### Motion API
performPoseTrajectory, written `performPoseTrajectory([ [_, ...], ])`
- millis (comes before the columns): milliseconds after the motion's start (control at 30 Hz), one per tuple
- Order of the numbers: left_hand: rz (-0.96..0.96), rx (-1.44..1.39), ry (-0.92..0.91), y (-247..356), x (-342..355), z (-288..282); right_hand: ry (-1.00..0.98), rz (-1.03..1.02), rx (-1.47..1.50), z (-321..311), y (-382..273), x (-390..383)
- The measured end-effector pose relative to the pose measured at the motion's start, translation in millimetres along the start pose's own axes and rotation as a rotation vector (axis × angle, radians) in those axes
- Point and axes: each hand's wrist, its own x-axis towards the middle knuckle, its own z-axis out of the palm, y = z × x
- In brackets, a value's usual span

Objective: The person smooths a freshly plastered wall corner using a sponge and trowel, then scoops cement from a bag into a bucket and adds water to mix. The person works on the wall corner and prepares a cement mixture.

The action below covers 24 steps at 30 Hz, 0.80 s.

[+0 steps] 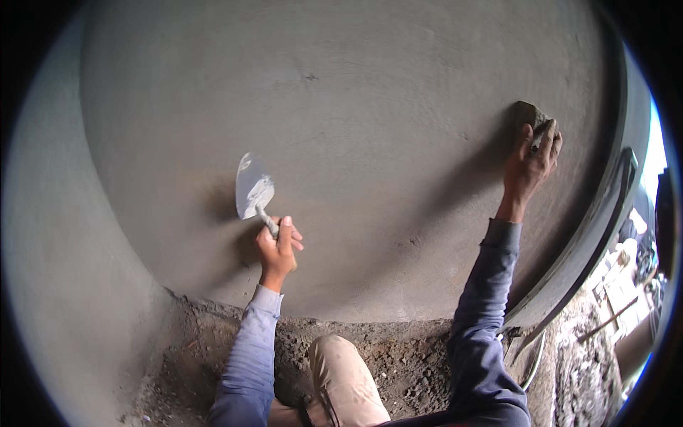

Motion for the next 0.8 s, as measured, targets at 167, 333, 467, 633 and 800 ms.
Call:
performPoseTrajectory([
  [167, -0.145, -0.17, 0.003, -17, 9, 1, -0.298, -0.441, 0.255, 20, -70, -180],
  [333, -0.402, -0.209, 0.11, -34, -50, -4, -0.983, -0.91, 0.401, -33, -43, -298],
  [467, -0.543, -0.197, 0.182, -33, -110, -53, -0.768, -0.773, 0.236, 37, -36, -245],
  [633, -0.711, -0.073, 0.282, -16, -168, -67, -0.155, -0.299, 0.044, 203, -113, -63],
  [800, -0.902, -0.18, 0.376, 8, -193, -55, -0.178, -0.299, 0.131, 205, -201, -114],
])
